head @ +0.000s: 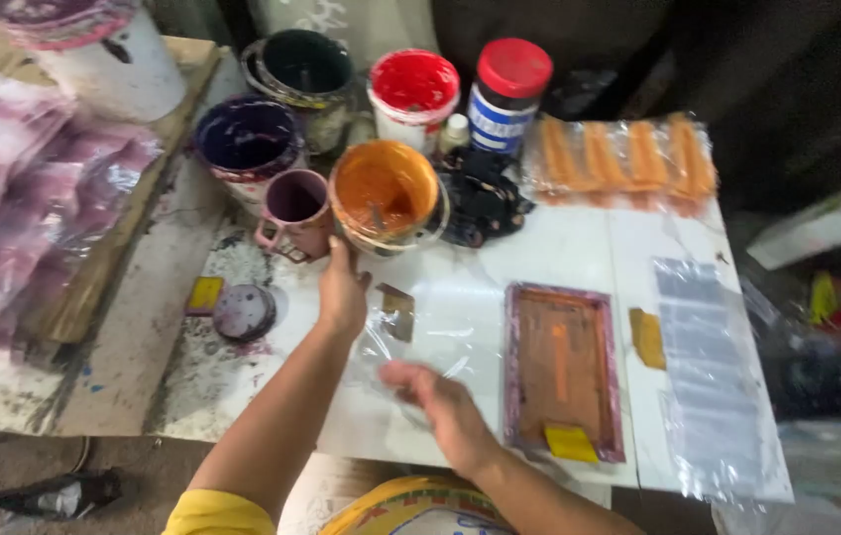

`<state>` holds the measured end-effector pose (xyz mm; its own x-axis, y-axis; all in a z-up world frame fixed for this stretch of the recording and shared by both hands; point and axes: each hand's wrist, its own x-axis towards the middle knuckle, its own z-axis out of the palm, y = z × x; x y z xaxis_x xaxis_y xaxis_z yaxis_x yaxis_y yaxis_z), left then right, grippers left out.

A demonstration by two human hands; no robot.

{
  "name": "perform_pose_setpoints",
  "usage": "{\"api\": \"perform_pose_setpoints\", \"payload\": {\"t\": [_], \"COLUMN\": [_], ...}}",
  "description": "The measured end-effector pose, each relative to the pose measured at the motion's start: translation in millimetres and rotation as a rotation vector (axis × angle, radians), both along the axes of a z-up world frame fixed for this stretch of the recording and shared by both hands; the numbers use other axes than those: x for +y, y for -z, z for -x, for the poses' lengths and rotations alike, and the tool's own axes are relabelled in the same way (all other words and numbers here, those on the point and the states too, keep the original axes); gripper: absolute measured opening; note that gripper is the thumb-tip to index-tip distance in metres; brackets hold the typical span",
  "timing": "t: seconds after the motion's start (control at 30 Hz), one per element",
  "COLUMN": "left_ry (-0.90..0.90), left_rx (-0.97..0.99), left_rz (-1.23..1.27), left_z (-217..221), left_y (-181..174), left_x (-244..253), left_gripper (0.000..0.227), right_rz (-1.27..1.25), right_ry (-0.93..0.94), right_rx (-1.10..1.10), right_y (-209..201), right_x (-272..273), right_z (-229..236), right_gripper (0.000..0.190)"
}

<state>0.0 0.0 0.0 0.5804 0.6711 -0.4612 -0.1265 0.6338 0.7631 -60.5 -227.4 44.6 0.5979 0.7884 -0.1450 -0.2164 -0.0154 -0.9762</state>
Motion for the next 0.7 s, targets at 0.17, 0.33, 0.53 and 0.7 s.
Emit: {"api": "perform_pose_setpoints", "payload": {"t": [0.17, 0.33, 0.53, 0.7], "left_ry": [0.025, -0.004, 0.094, 0.209], "left_rx": [-0.039, -0.003, 0.227, 0.077], "left_rz": [-0.029, -0.147, -0.759, -1.695], "left_z": [12, 36, 84, 111], "left_y": [-15, -18, -3, 27], "left_x": [-10, -24, -85, -105], "left_gripper": [0.077, 0.081, 0.045, 0.042], "right_rz": [-0.023, 0.190, -0.069, 0.268], "right_ry": [-0.184, -0.136, 0.351, 0.825], "right_rx": [-0.015, 0.033, -0.399, -0.459], "right_y": [-25, -38, 23, 30], "right_x": [-54, -116, -199, -225], "right_z": [25, 17, -5, -14], "right_gripper": [0.057, 0.043, 0.033, 0.031]}}
